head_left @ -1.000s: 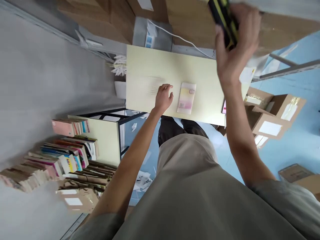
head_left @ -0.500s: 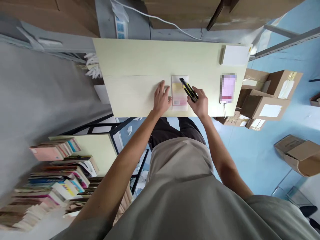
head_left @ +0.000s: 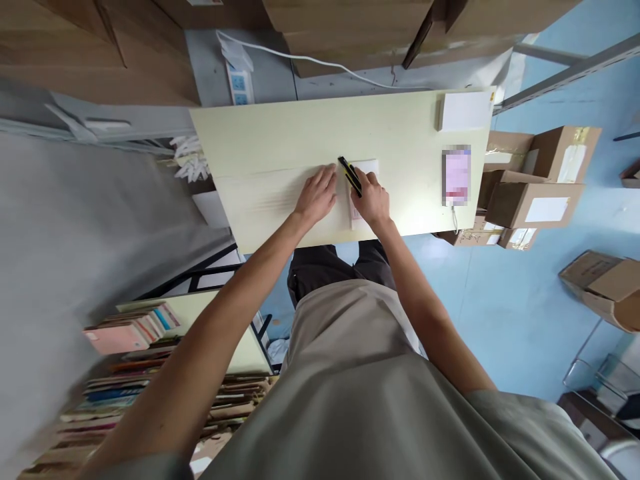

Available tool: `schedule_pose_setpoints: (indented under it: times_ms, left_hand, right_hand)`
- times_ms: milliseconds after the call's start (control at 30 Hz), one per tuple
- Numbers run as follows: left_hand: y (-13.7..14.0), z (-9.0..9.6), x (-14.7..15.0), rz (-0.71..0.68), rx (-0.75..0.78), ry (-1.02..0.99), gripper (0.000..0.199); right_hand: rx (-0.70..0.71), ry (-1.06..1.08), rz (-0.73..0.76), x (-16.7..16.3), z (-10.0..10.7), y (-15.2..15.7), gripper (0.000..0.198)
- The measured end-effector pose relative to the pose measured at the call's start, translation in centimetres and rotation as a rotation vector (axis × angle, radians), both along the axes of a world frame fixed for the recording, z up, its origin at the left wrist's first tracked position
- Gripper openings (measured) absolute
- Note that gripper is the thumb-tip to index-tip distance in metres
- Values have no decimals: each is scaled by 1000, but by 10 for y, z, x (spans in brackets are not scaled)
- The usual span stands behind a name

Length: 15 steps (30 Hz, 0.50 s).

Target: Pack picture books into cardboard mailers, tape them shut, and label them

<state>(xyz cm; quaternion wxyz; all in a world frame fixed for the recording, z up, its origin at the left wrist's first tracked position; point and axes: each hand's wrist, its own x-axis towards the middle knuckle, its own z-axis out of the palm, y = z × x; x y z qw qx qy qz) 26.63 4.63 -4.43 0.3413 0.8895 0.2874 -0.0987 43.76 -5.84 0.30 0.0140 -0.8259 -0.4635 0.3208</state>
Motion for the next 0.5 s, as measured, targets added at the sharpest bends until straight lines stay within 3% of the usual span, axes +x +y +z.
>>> schedule_pose_setpoints:
  times_ms: [267, 500]
  left_hand:
    - [6, 17, 3, -51, -10, 35, 77]
    - [8, 18, 4, -77, -2, 42, 76]
  right_hand:
    - [-55, -49, 38, -19, 5, -7, 70]
    - [-135, -79, 85, -34, 27, -9, 72]
